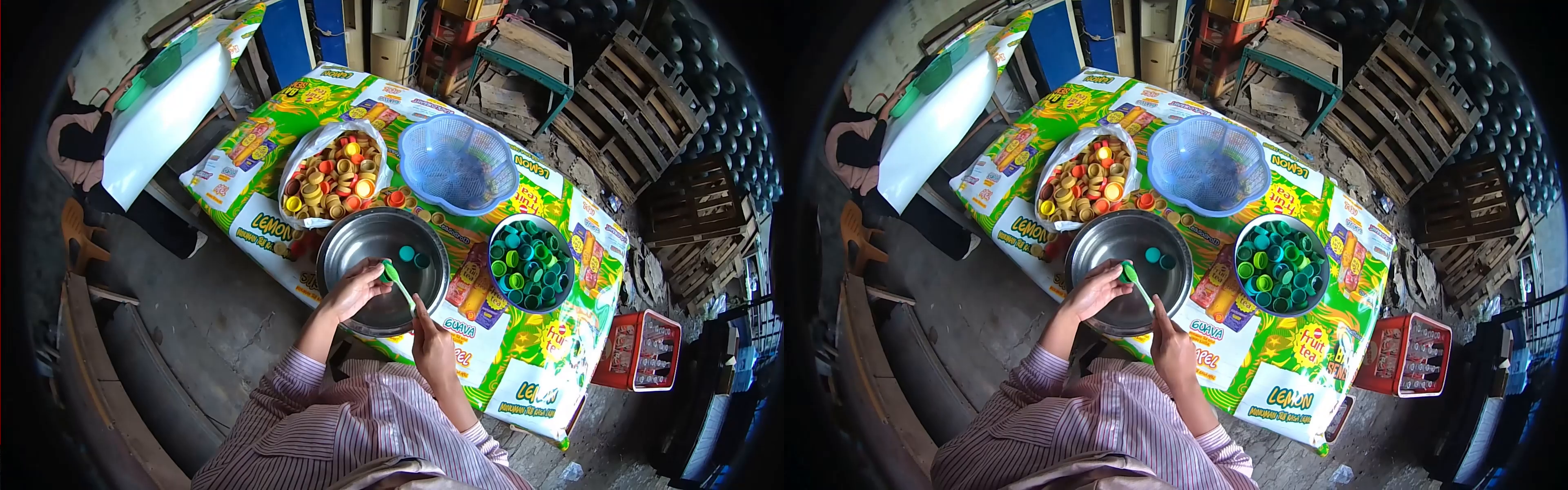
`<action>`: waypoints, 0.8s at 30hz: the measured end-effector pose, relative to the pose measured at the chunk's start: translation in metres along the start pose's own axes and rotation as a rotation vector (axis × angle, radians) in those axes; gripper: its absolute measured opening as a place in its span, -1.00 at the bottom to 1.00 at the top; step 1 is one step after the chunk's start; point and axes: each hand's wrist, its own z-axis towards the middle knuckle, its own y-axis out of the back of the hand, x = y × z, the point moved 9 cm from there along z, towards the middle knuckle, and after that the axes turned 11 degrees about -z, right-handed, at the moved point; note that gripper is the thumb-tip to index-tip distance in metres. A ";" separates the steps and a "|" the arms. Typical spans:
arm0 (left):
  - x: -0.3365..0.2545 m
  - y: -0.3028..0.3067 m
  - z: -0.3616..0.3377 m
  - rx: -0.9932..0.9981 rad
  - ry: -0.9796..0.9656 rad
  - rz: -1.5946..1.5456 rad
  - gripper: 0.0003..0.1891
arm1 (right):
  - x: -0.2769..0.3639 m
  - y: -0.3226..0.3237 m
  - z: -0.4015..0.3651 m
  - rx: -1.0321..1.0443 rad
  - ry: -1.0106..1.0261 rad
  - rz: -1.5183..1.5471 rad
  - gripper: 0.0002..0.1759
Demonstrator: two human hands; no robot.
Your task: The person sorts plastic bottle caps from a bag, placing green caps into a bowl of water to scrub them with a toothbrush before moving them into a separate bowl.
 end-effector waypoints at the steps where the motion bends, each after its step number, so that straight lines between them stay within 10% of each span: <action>1: -0.002 -0.002 0.000 0.011 -0.010 -0.009 -0.77 | -0.001 0.004 0.002 -0.040 0.001 -0.059 -0.50; 24: -0.002 -0.003 -0.003 -0.038 -0.015 -0.029 -0.71 | 0.010 0.012 0.006 -0.084 0.033 0.080 -0.50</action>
